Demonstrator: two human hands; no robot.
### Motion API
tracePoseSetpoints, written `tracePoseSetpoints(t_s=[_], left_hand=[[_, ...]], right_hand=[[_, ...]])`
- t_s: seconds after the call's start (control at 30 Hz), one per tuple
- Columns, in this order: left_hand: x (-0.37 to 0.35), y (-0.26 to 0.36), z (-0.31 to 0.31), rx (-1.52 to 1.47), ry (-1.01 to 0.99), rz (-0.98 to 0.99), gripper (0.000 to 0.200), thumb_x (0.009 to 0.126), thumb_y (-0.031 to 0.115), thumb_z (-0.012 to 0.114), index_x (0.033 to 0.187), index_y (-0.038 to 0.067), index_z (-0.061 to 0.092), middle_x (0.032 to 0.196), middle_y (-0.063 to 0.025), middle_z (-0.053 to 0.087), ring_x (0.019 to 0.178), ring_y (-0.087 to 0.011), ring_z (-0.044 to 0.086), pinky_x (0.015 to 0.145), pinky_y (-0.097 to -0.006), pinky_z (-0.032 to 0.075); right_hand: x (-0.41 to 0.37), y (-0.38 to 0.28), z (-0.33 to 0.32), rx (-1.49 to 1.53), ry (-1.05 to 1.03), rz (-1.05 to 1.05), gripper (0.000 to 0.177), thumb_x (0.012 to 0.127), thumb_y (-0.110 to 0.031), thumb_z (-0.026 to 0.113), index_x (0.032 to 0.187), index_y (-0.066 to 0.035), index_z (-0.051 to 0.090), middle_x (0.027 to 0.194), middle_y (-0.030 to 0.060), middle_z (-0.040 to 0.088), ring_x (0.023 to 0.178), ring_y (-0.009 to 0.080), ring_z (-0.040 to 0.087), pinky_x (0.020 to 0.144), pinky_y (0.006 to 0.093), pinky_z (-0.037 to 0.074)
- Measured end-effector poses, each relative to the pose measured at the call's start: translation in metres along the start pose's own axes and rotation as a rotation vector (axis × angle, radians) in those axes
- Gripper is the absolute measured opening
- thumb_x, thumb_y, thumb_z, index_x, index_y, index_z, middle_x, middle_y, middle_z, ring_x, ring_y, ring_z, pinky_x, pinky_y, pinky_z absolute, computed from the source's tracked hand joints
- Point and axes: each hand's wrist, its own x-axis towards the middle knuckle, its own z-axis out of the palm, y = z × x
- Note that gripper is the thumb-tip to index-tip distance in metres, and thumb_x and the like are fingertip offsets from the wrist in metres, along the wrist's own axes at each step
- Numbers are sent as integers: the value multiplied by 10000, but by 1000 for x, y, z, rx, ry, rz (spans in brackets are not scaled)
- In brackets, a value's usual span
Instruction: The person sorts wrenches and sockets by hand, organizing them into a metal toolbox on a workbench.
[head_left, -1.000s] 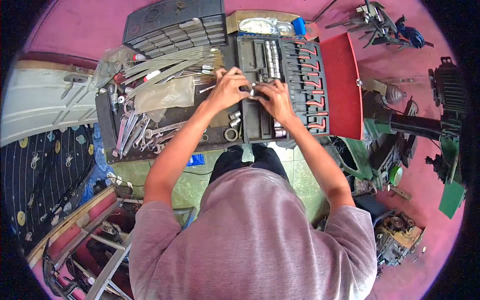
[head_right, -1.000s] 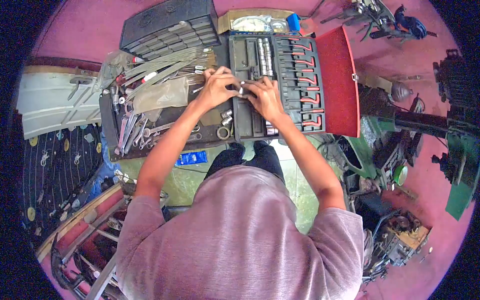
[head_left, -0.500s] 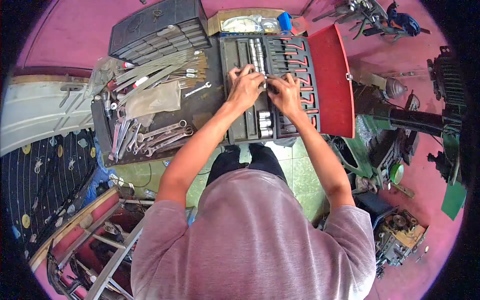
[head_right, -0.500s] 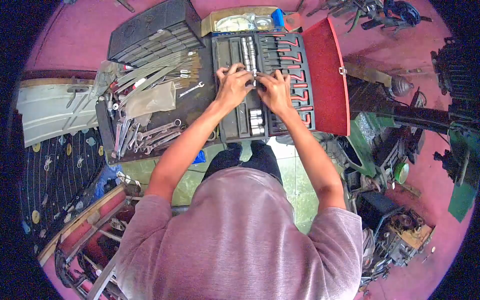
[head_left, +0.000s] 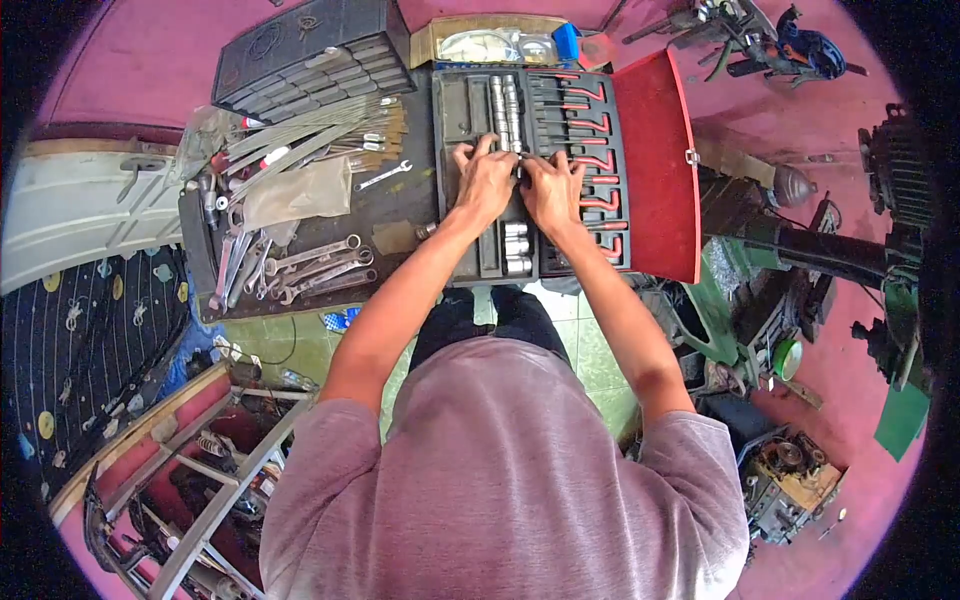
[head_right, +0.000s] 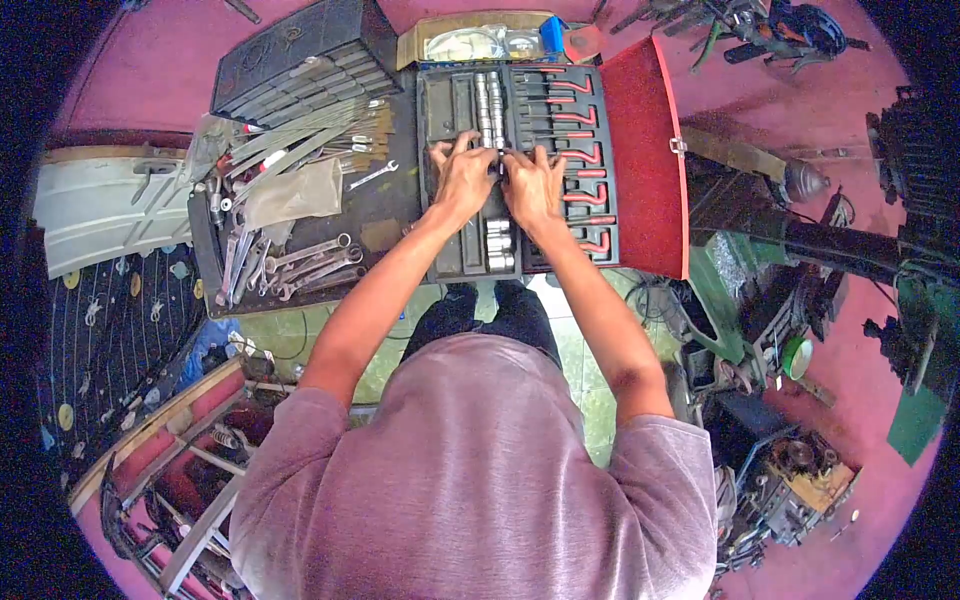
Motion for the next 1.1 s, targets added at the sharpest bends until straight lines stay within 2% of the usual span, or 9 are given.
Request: tracePoseSetpoints(t_s=[0.1, 0.27, 0.6, 0.83, 0.9, 1.03, 1.1], left_hand=[[-1, -2, 4, 37, 5, 16, 176, 736, 35, 708, 910, 63, 725, 976, -70, 727, 1280, -298, 526, 1018, -554, 299], [2, 0, 0, 66, -68, 0, 169, 762, 43, 684, 923, 55, 733, 997, -94, 718, 1307, -296, 504, 1026, -580, 298], [5, -3, 3, 97, -24, 32, 161, 782, 35, 654, 915, 44, 744, 1045, -92, 700, 1330, -319, 484, 1041, -607, 289], [3, -3, 4, 90, -24, 12, 170, 784, 38, 649, 923, 51, 746, 1022, -87, 713, 1330, -315, 497, 1046, -589, 289], [3, -4, 5, 102, -8, 15, 169, 784, 44, 652, 925, 50, 746, 1019, -84, 716, 1329, -313, 501, 1048, -585, 287], [2, -4, 5, 83, -7, 19, 161, 783, 57, 658, 919, 42, 743, 1018, -84, 711, 1328, -311, 503, 1050, -580, 283], [3, -5, 4, 77, -4, 24, 156, 782, 59, 658, 912, 41, 743, 1015, -86, 708, 1326, -311, 504, 1048, -578, 284]], right_hand=[[1, -1, -2, -39, -92, 12, 354, 750, -157, 771, 1101, -154, 725, 1134, -10, 734, 1078, 264, 570, 914, 527, 372], [1, -3, -1, -38, -51, 4, 333, 777, -148, 753, 1108, -161, 727, 1147, -11, 733, 1083, 267, 570, 909, 545, 368], [4, -5, -2, -97, -86, 8, 284, 849, -143, 676, 1126, -177, 732, 1166, -29, 729, 1113, 273, 570, 942, 608, 358], [3, -5, -1, -79, -44, -13, 268, 812, -125, 655, 1065, -154, 738, 1212, -34, 722, 1097, 261, 573, 920, 600, 367], [2, -4, 1, -72, -66, -1, 355, 822, -71, 659, 1158, -169, 719, 1195, -24, 721, 1121, 284, 570, 949, 633, 356], [0, -6, 3, -85, -3, -27, 295, 813, -126, 666, 1100, -148, 730, 1191, -24, 723, 1135, 276, 567, 920, 608, 366], [0, -7, 0, -79, -77, 8, 393, 792, -119, 703, 1183, -161, 706, 1235, -14, 705, 1147, 281, 558, 947, 628, 366]])
